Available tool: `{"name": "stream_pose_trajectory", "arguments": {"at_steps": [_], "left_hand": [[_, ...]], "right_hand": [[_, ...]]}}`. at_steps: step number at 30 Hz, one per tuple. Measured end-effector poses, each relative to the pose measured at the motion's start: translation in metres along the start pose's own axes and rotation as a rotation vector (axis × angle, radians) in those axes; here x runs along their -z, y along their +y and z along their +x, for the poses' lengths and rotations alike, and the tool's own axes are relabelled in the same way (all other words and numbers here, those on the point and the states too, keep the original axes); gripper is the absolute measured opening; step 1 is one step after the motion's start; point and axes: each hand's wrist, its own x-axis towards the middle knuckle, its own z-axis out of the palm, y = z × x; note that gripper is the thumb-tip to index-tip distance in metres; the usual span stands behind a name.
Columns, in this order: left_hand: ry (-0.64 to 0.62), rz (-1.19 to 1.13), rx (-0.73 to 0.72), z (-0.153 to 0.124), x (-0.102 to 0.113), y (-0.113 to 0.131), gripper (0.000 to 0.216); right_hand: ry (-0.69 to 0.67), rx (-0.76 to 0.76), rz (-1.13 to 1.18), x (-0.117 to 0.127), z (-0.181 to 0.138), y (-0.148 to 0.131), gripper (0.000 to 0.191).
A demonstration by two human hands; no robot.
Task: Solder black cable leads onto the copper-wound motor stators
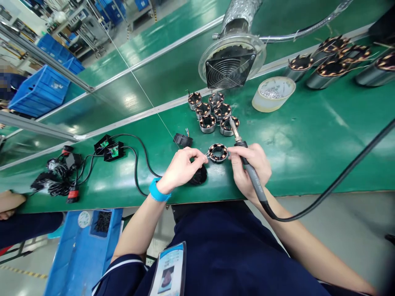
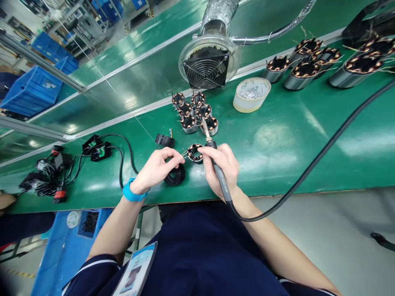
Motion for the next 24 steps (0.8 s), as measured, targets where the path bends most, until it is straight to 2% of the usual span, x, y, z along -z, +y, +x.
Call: {"name": "stream_pose_trajectory", "arguments": {"at_steps": [10, 15, 19, 21, 24], "left_hand": [[0.001, -0.005, -0.034, 0.001, 0.001, -0.003, 0.025], [0.016, 0.041, -0.034, 0.000, 0.005, -0.004, 0.027], [0.018, 0.167, -0.100, -0.002, 0.005, -0.005, 0.031], [0.005, 0.192, -0.122, -0.002, 0.005, -0.007, 0.031], [-0.029, 0.170, -0.071, -0.001, 0.007, -0.009, 0.033]], "right_hand": [[-0.322, -0.052, 0.034, -0.006, -0.004, 0.009, 0.059], [-0.436, -0.083, 0.087, -0.007, -0.002, 0.015, 0.054], [-0.502, -0.068, 0.099, 0.007, -0.001, 0.016, 0.051], [-0.515, -0.078, 0.088, 0.016, -0.003, 0.018, 0.049], [-0.485, -0.101, 0.069, 0.025, -0.009, 0.023, 0.049]]}}
